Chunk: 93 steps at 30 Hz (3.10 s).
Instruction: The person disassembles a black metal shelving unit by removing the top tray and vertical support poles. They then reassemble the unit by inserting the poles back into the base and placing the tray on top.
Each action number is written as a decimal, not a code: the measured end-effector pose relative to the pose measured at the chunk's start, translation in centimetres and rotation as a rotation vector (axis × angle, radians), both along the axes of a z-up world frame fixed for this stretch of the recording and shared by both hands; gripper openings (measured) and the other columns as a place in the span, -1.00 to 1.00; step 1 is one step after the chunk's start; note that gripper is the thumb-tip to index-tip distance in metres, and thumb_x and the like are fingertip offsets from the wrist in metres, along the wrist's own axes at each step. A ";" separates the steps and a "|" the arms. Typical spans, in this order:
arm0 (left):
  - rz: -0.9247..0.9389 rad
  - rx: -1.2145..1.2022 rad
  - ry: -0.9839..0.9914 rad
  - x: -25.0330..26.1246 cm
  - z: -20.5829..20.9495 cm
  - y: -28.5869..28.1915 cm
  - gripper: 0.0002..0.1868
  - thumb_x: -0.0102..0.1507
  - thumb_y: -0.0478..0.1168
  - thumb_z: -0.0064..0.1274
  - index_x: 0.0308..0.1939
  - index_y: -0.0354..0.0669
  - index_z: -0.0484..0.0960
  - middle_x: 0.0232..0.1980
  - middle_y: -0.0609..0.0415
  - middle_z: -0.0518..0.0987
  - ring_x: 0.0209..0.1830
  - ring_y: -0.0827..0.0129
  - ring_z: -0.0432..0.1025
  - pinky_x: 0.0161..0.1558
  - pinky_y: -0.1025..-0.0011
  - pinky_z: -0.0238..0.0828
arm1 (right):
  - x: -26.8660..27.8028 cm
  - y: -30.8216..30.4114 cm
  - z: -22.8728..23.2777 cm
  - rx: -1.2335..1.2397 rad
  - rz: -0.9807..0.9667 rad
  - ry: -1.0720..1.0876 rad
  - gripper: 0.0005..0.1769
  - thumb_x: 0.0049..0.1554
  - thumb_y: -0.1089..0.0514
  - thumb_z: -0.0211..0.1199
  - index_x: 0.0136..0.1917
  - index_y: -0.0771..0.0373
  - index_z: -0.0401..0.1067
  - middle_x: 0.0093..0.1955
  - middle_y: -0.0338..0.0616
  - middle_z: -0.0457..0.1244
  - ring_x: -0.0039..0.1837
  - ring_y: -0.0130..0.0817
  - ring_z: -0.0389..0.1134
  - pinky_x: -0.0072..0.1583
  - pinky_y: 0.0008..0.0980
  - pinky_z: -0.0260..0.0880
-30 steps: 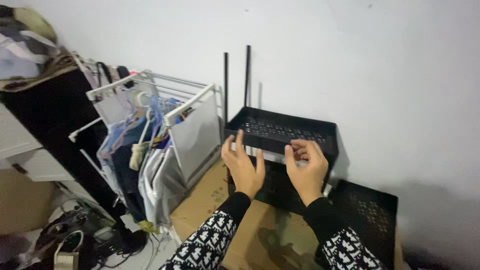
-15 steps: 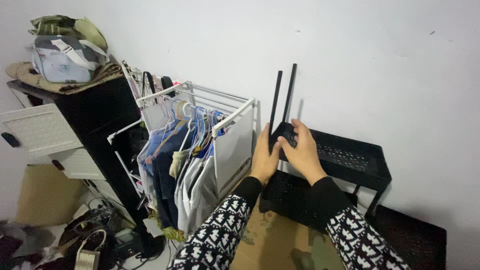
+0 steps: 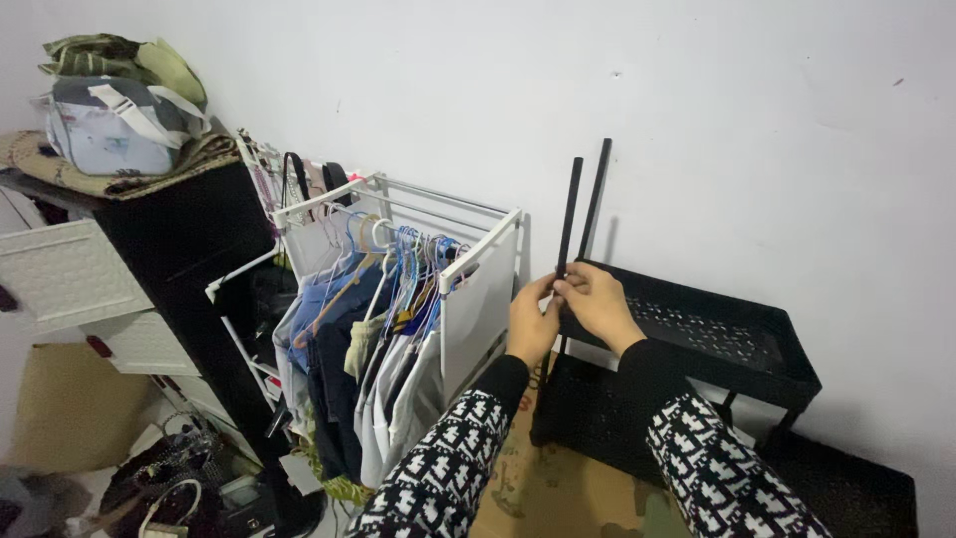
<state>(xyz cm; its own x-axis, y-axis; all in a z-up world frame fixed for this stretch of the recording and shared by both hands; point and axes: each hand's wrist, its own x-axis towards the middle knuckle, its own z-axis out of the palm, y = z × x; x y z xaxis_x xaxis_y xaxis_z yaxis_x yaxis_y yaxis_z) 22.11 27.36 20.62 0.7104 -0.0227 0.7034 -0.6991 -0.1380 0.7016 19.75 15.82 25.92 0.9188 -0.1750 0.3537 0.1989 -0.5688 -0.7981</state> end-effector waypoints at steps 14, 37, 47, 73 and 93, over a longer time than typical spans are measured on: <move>-0.223 0.005 0.347 -0.8 -0.6 2.6 -0.60 0.04 -0.40 0.14 -0.01 -0.32 0.57 -0.12 -0.06 0.63 -0.16 0.33 0.56 -0.14 0.45 0.47 | -0.4 1.8 1.9 0.197 0.004 -0.044 -0.77 0.05 0.21 0.20 0.00 0.31 0.46 -0.09 -0.13 0.35 -0.07 -0.44 0.39 -0.10 -0.49 0.47; -0.255 0.069 0.345 0.3 -0.9 2.8 -0.57 0.06 -0.40 0.11 0.03 -0.18 0.57 -0.08 -0.04 0.62 -0.17 0.35 0.55 -0.14 0.48 0.47 | -3.2 -0.7 0.2 0.574 0.071 0.032 -0.70 0.06 0.17 0.18 0.01 0.41 0.42 -0.09 -0.07 0.34 -0.06 -0.39 0.39 -0.01 -0.41 0.45; 0.043 0.189 0.198 -3.6 2.5 2.5 -0.67 0.05 -0.26 0.14 -0.09 -0.14 0.62 -0.09 0.01 0.56 -0.04 0.18 0.44 -0.07 0.33 0.34 | -6.4 -0.8 2.1 0.500 -0.014 0.087 -0.68 0.06 0.16 0.18 0.04 0.39 0.43 -0.06 -0.03 0.36 -0.04 -0.31 0.41 0.02 -0.38 0.47; -0.624 0.208 0.283 -22.3 -4.9 -21.3 -0.72 0.16 -0.31 -0.02 -0.06 -0.24 0.60 -0.16 -0.04 0.60 -0.18 0.22 0.52 -0.11 0.39 0.40 | -27.6 -21.8 -14.7 0.631 -0.453 0.066 -0.66 0.05 0.21 0.18 0.06 0.47 0.40 -0.05 0.08 0.36 -0.06 -0.25 0.42 -0.03 -0.35 0.49; -0.542 0.743 0.848 -23.7 -22.8 -27.4 -0.55 0.24 -0.04 -0.12 0.05 -0.32 0.50 0.06 -0.18 0.51 0.06 0.05 0.41 0.09 0.28 0.30 | -28.1 -27.1 -27.5 0.303 -0.474 0.695 -0.80 -0.04 0.23 0.24 -0.19 0.44 0.52 -0.26 0.00 0.40 -0.25 -0.32 0.46 -0.21 -0.39 0.51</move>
